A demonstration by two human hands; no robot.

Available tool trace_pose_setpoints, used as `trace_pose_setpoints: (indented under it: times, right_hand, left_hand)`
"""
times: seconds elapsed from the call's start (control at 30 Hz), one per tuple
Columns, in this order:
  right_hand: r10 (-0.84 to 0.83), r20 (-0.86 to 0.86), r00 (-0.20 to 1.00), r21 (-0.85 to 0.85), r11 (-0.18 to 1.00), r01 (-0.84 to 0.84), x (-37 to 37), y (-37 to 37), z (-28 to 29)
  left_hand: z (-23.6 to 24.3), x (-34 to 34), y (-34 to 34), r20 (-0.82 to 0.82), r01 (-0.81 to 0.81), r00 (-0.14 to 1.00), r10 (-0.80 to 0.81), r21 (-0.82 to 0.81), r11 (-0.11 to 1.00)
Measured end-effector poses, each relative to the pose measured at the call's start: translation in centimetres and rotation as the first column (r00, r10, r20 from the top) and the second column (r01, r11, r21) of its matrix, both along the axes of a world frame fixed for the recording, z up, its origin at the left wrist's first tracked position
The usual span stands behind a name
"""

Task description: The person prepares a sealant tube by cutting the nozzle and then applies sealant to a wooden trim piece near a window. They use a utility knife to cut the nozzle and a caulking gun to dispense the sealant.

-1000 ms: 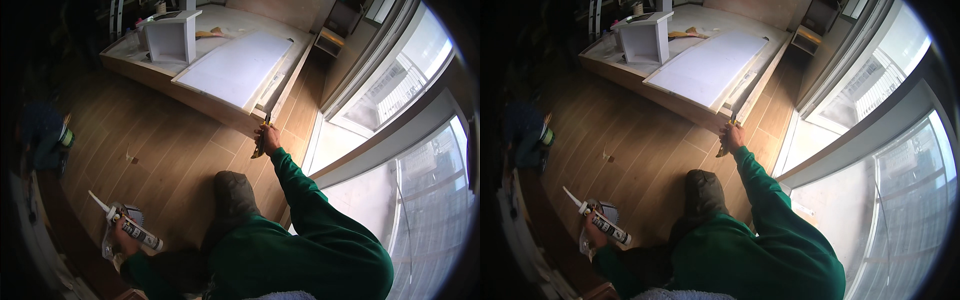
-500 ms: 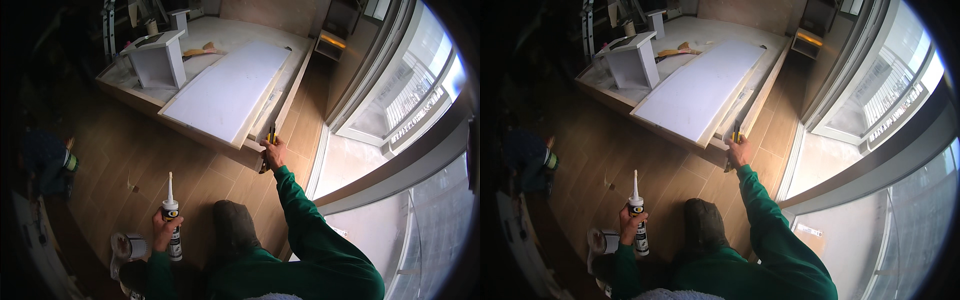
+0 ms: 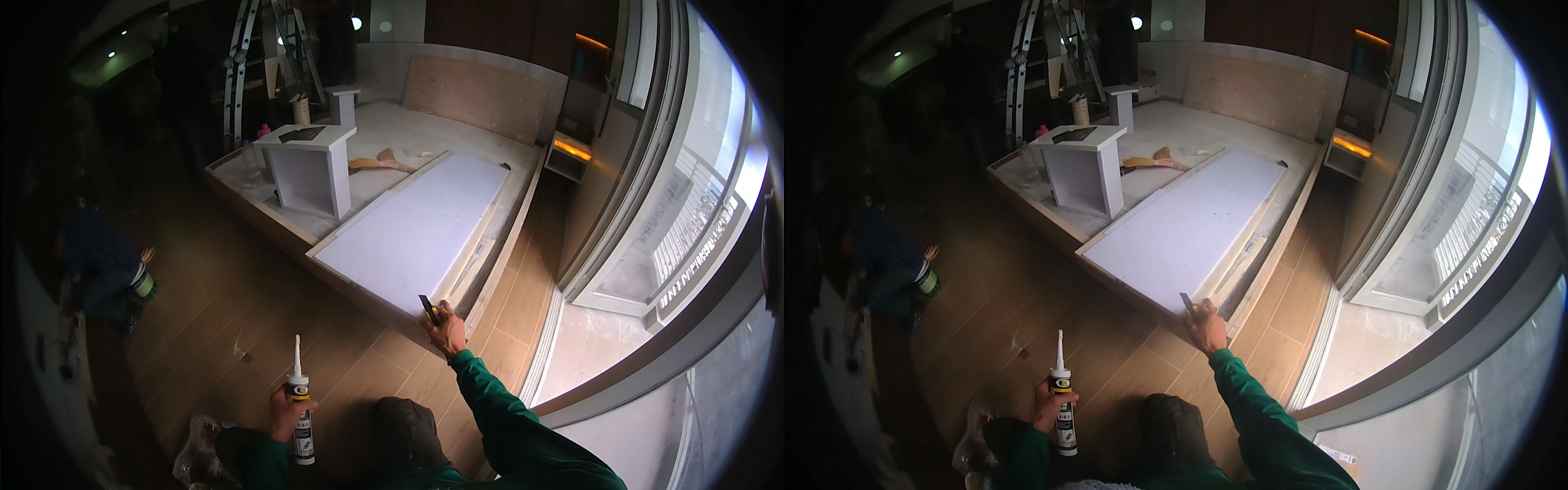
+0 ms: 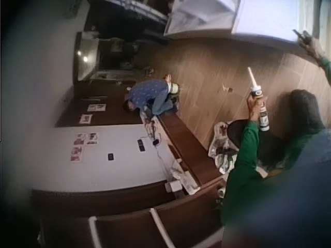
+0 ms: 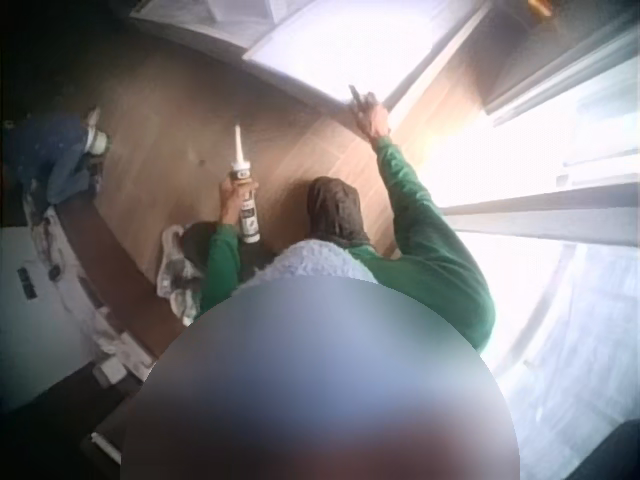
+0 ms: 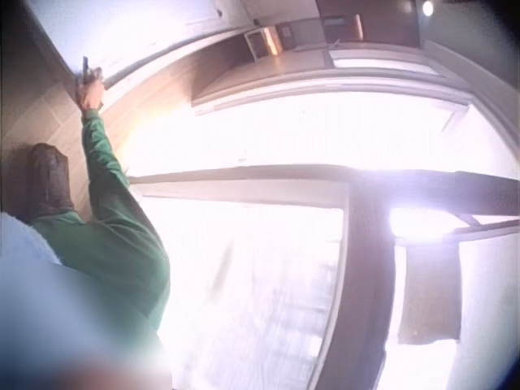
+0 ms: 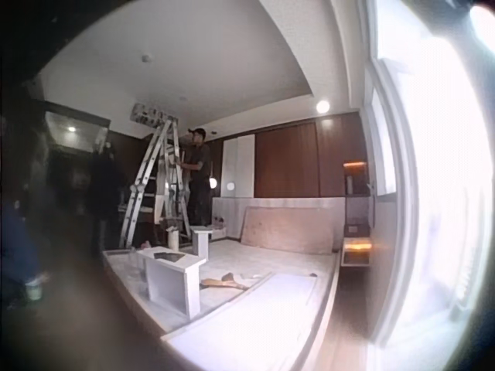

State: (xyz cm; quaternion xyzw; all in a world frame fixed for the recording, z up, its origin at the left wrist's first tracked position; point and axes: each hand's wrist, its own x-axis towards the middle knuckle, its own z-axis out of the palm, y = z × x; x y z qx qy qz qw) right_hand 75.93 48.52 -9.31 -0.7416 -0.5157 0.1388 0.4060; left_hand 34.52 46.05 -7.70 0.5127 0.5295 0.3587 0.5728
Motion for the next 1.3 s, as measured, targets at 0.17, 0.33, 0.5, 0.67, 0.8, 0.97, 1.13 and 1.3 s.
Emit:
trace_pose_setpoints:
  times: [0.17, 0.33, 0.5, 0.67, 0.8, 0.97, 1.13, 1.3]
  right_hand:
    - [-0.066, -0.3, 0.952, 0.03, 0.996, 0.079, -0.5, -2.6, 2.7]
    - [-0.053, -0.713, 0.699, 0.011, 0.996, 0.086, -3.9, -6.0, 3.0]
    - [-0.116, -0.862, 0.494, -0.232, 0.956, -0.18, -8.9, -10.1, -0.2]
    - [-0.099, -0.957, 0.272, -0.227, 0.839, -0.494, -14.1, -9.9, -3.6]
    - [0.29, -0.777, 0.558, -0.219, 0.707, -0.673, -18.2, -8.6, -1.2]
    - [0.152, -0.878, 0.453, -0.23, 0.696, -0.68, -22.5, -7.2, 3.6]
    - [0.253, -0.831, 0.495, -0.18, 0.721, -0.669, -25.7, -7.8, 2.8]
    - [0.252, -0.792, 0.556, -0.2, 0.753, -0.627, -28.3, -8.7, 2.6]
  left_hand:
    - [-1.5, 0.4, 0.5, 0.17, -0.07, 0.983, 0.073, -0.023, 0.997]
    - [-1.9, -1.5, -0.1, 0.226, -0.084, 0.971, 0.078, 0.017, 0.996]
    - [-1.5, -4.2, -0.7, 0.252, -0.161, 0.956, 0.147, 0.035, 0.986]
    - [0.4, -7.6, -2.1, 0.4, -0.308, 0.866, 0.3, -0.046, 0.95]
    - [0.8, -9.8, -3.0, 0.483, -0.4, 0.777, 0.403, -0.114, 0.909]
    - [1.3, -11.2, -3.8, 0.383, -0.459, 0.828, 0.41, 0.042, 0.887]
    - [0.7, -11.8, -4.0, 0.282, -0.473, 0.862, 0.421, 0.154, 0.867]
    - [-1.4, -12.7, -4.2, 0.14, -0.455, 0.889, 0.436, 0.167, 0.875]
